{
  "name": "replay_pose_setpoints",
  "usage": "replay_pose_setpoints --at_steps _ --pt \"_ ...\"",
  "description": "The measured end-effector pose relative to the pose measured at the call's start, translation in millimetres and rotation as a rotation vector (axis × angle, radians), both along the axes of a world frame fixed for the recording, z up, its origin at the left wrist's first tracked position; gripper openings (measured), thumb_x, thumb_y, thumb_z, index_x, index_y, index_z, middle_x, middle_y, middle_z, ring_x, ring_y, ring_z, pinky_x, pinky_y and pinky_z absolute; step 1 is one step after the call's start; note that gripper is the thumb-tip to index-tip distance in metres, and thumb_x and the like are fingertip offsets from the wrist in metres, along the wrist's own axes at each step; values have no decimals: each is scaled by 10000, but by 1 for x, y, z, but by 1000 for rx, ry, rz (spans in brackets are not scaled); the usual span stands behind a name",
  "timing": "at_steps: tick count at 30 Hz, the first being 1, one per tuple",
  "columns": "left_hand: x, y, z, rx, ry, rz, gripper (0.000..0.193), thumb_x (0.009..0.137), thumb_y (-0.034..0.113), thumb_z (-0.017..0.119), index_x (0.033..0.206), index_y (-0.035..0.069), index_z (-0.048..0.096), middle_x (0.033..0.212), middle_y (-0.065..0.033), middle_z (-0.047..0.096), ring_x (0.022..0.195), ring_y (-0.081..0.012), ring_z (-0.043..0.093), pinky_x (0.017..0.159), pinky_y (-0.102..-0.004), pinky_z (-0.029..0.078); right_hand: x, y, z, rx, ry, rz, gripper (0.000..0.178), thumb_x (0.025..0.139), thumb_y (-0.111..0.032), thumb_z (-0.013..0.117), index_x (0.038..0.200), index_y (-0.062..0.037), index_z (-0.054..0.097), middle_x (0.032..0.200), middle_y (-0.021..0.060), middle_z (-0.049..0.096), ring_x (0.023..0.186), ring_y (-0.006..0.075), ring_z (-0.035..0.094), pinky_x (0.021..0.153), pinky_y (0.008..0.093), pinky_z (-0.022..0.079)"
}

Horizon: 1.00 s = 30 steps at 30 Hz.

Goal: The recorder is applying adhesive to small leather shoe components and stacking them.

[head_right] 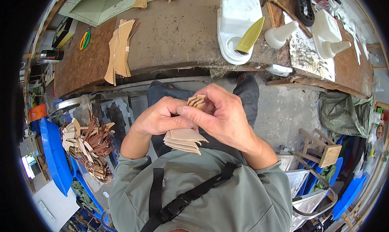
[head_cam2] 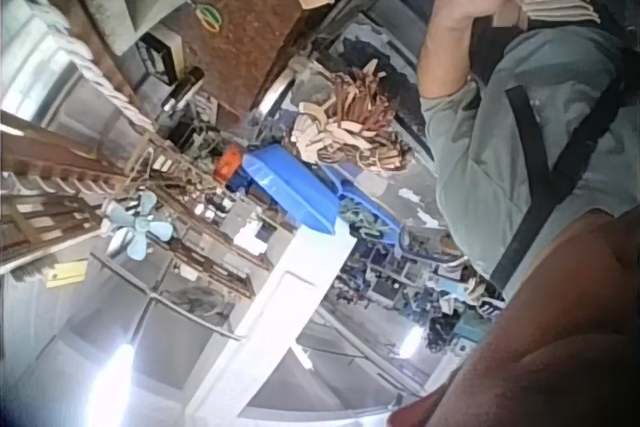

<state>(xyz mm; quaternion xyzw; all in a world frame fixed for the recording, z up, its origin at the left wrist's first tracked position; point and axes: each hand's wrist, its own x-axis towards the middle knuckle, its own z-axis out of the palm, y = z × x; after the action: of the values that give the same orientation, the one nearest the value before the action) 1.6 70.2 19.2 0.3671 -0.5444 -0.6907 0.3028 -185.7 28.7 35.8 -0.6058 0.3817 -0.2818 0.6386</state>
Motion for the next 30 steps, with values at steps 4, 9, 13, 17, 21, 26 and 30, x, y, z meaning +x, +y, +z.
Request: replay_pose_setpoints --at_steps 4,9,13,17,21,26,30 --pt "-7 -3 0 60 58 7 215 878 185 590 927 -21 627 780 -32 636 722 -80 553 633 -247 458 -3 -5 -1 -207 55 5 221 769 -151 717 864 10 600 712 39 547 572 61 510 506 230 430" --pt "-14 1 2 132 119 139 265 889 245 584 896 -17 625 724 12 597 675 -33 488 578 -226 421 -4 0 5 -56 76 -58 192 796 -142 690 866 15 604 720 51 553 581 70 522 518 227 426" --pt "-14 5 4 180 74 103 218 883 194 585 898 -19 631 746 -10 616 680 -55 532 590 -224 440 -15 4 -6 -26 -63 -32 197 800 -150 690 857 17 602 718 44 553 582 64 517 513 226 424" --pt "-19 8 9 224 92 109 182 882 157 579 881 -17 633 774 -48 648 693 -83 586 613 -230 474 -15 5 -2 42 -66 -43 187 800 -152 691 807 12 603 695 35 548 579 65 503 508 228 417" --pt "-21 8 6 85 9 30 183 886 154 573 871 -20 627 778 -54 649 689 -87 589 611 -228 476 -16 1 0 -237 49 47 189 790 -150 692 795 12 595 666 51 532 557 106 491 495 259 403" --pt "-28 12 8 283 208 21 254 887 240 586 856 -5 648 696 7 606 647 -33 507 560 -219 419 -18 3 -1 -336 44 81 147 818 -122 643 820 18 595 669 64 528 569 128 495 498 273 401" --pt "-30 15 8 211 87 16 256 886 245 587 846 1 654 708 0 618 655 -33 518 563 -218 423 -23 5 -1 -209 -53 93 132 843 -112 596 868 17 606 705 80 539 585 146 506 528 271 417"
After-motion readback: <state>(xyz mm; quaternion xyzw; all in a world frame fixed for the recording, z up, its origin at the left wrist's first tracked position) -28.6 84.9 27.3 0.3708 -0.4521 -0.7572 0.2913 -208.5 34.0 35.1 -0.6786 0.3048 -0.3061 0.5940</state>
